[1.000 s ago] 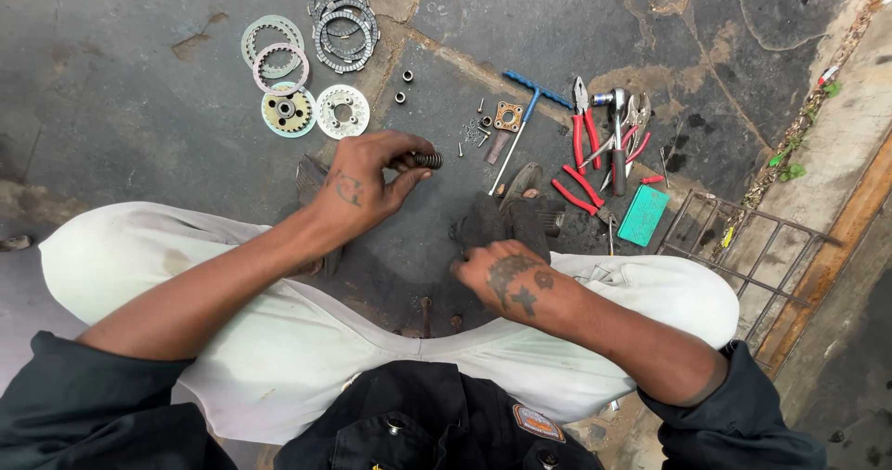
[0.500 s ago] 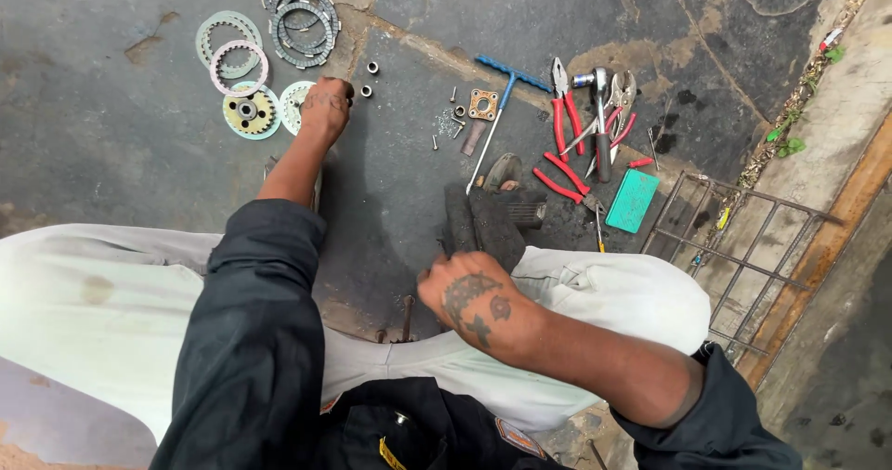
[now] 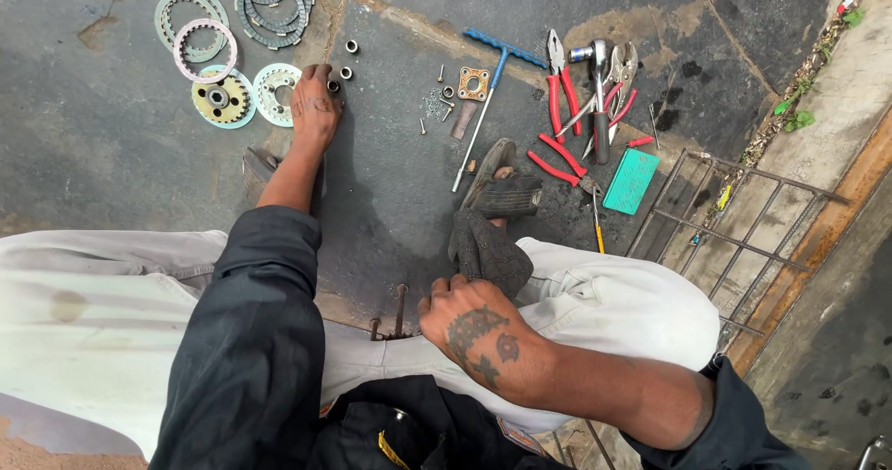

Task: The person sits on the ground holding a motorcycle clutch pressure plate, scraping and wiping its surface with a small tool and cloth. They then pick up clutch plates and a spring, wiping and handling each piece over a rag while other clutch plates and hand tools lie on the floor beside them.

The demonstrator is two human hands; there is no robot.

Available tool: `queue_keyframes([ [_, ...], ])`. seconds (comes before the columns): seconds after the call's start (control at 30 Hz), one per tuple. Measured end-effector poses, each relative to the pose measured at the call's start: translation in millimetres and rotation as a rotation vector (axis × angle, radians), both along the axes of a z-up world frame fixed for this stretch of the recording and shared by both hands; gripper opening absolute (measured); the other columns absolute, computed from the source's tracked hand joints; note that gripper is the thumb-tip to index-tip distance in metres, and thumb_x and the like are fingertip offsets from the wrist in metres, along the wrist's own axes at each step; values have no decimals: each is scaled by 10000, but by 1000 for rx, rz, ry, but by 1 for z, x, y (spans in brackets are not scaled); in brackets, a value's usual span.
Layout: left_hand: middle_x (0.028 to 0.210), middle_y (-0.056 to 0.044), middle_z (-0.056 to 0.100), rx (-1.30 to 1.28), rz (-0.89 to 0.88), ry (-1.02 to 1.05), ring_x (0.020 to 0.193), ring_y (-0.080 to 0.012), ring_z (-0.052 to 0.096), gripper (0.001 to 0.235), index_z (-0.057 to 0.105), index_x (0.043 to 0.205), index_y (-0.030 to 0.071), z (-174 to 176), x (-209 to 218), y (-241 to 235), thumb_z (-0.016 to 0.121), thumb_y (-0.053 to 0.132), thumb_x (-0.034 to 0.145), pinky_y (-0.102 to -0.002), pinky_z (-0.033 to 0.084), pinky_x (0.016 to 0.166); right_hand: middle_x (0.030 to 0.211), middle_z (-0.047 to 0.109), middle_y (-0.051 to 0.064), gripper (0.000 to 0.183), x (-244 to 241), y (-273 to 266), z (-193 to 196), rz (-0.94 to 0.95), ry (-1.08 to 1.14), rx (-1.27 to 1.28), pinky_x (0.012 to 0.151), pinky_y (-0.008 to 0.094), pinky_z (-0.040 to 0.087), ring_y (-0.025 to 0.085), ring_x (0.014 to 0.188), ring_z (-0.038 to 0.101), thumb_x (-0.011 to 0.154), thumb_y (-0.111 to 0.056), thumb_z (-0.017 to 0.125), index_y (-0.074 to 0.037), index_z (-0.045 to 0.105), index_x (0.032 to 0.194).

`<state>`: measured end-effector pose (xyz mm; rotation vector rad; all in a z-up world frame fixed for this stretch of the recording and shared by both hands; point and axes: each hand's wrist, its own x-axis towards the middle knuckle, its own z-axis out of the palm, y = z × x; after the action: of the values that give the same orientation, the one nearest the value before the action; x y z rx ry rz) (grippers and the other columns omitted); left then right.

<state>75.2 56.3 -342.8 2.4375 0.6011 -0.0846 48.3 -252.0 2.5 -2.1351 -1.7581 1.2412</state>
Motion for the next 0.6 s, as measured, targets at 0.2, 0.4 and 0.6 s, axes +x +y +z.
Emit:
queue_keyframes([
  [0.2, 1183, -143, 661, 10, -291, -205, 1029, -330, 672, 253, 711, 1207, 72, -28, -2, -36, 713, 49, 954, -438, 570, 889, 928, 637, 211, 244, 4, 6, 8, 18, 15, 7, 642, 337, 595, 242, 842, 676, 683, 27, 762, 81, 675, 905],
  [0.4, 1078, -143, 657, -41, -449, -75, 1028, -362, 661, 237, 736, 1164, 110, -56, 32, -128, 583, 115, 983, -483, 547, 878, 965, 645, 238, 228, 1, 11, 3, 14, -8, -37, 661, 359, 593, 267, 871, 684, 705, 22, 750, 78, 681, 915],
  [0.6, 1066, -174, 632, -92, -215, -15, 1062, -370, 640, 296, 726, 1209, 104, -46, 41, -161, 569, 75, 960, -495, 528, 902, 946, 649, 239, 196, -2, 8, -5, -12, -48, -33, 647, 361, 591, 282, 865, 683, 729, 10, 732, 78, 686, 907],
])
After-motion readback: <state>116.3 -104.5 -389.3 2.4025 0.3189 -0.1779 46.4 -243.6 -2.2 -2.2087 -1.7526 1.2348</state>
